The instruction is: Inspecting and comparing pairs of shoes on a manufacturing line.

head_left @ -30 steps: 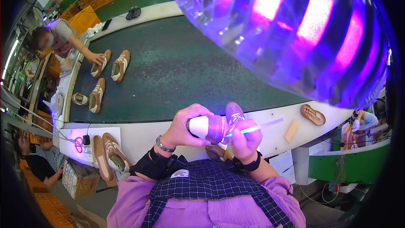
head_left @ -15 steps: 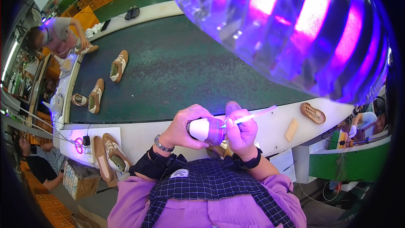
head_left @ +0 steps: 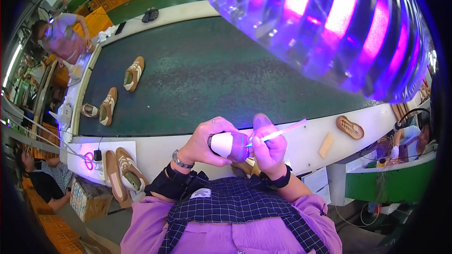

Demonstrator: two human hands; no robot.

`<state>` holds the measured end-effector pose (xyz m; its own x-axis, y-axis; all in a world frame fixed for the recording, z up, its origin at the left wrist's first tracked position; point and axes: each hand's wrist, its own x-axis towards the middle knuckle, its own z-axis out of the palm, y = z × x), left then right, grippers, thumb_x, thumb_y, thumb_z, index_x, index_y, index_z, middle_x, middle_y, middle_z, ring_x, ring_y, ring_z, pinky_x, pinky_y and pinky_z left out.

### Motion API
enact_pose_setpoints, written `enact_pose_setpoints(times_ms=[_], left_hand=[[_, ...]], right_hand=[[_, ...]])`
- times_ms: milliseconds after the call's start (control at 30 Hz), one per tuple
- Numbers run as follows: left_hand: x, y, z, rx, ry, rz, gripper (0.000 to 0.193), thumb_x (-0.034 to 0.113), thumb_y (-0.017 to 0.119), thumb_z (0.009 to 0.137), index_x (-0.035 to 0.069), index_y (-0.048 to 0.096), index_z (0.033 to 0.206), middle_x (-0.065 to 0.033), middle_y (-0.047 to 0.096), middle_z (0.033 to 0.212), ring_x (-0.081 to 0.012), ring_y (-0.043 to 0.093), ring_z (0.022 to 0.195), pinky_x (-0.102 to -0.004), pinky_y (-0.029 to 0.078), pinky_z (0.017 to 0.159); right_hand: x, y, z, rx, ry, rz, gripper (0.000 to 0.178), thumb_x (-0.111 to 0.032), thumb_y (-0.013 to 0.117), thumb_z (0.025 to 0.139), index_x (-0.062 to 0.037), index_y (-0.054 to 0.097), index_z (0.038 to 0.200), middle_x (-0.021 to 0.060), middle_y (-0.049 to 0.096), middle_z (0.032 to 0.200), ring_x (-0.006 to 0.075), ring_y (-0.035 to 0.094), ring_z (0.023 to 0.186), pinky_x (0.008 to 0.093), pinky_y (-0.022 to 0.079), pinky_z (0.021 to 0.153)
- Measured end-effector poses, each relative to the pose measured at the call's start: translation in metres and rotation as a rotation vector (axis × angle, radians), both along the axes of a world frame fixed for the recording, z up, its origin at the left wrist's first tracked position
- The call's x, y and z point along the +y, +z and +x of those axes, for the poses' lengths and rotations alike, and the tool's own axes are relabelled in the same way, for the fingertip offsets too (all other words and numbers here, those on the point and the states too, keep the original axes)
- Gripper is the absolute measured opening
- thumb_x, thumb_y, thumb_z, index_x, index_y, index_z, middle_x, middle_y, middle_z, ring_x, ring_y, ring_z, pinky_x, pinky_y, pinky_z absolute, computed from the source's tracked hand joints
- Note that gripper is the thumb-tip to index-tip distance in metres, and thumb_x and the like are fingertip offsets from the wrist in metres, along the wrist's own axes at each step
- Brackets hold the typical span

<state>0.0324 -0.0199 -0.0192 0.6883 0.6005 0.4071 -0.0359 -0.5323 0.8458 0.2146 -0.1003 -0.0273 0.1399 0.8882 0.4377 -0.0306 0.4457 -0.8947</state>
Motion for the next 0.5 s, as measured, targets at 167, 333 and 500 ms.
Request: enact_pose_setpoints(times_ms=[167, 333, 500], left_hand=[[-0.003, -0.002, -0.007, 0.028, 0.012, 0.007, 0.056, 0.017, 0.081, 0.048, 0.005, 0.064, 0.1, -0.0072, 0.064, 0.093, -0.0227, 0.06, 0.087, -0.0334, 0.047, 0.08], [-0.008, -0.027, -0.039, 0.289, -0.041, 0.166, 0.055, 0.013, 0.077, 0.05, 0.005, 0.062, 0.103, -0.0098, 0.061, 0.098, -0.0274, 0.058, 0.093, -0.0369, 0.046, 0.083], [-0.04, -0.113, -0.083, 0.684, -0.213, 0.364, 0.055, 0.013, 0.072, 0.052, 0.008, 0.061, 0.106, -0.0106, 0.056, 0.108, -0.031, 0.049, 0.105, -0.0429, 0.038, 0.095]], right_hand=[[0.006, 0.004, 0.007, -0.231, 0.072, 0.128, 0.002, -0.004, 0.058, 0.084, -0.0016, 0.057, 0.083, 0.0055, 0.057, 0.079, 0.0102, 0.053, 0.062, 0.0246, 0.042, 0.056], [0.007, -0.033, 0.017, 0.168, 0.072, -0.306, 0.008, -0.009, 0.055, 0.09, -0.0022, 0.057, 0.094, 0.0021, 0.059, 0.077, 0.0073, 0.057, 0.06, 0.0208, 0.046, 0.054], [-0.005, -0.112, 0.035, -0.612, -0.056, -0.504, 0.034, -0.024, 0.059, 0.089, 0.002, 0.055, 0.111, 0.018, 0.065, 0.093, 0.0288, 0.066, 0.08, 0.0347, 0.052, 0.071]])
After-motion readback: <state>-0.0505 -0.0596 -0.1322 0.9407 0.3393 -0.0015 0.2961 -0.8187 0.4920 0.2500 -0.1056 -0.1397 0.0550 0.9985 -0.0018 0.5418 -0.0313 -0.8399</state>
